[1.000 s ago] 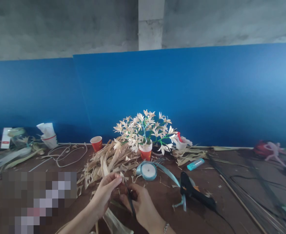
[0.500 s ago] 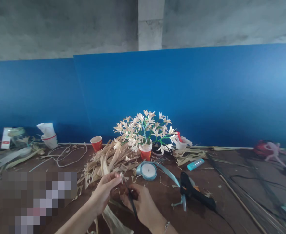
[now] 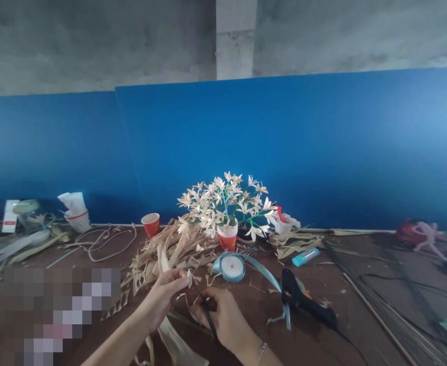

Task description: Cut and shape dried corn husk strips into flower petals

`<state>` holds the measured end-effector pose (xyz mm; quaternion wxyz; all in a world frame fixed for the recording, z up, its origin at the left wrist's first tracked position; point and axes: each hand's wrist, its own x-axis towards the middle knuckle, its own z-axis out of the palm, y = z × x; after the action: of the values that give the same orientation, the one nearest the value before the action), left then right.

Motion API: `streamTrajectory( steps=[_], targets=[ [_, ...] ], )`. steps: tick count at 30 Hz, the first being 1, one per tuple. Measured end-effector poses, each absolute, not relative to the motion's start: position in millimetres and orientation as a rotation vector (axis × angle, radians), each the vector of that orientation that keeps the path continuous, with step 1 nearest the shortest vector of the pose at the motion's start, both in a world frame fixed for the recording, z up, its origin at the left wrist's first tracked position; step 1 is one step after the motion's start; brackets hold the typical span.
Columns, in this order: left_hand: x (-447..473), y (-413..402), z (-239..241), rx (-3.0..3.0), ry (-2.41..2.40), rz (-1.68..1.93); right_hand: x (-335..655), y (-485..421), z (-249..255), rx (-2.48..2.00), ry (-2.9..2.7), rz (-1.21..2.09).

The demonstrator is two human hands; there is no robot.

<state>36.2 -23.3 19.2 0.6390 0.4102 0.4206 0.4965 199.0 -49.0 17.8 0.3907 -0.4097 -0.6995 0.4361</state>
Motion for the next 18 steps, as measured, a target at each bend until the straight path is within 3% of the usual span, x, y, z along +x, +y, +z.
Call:
streamTrajectory(
  steps=[9,18],
  targets=[
    [31,-16,17,1.115,1.114,1.131,224,-32,20,-1.218,-1.751,1.001],
    [29,-8,-18,1.524,1.194,1.070,234,-23,0,-1.294,-1.854,0.834]
  ],
)
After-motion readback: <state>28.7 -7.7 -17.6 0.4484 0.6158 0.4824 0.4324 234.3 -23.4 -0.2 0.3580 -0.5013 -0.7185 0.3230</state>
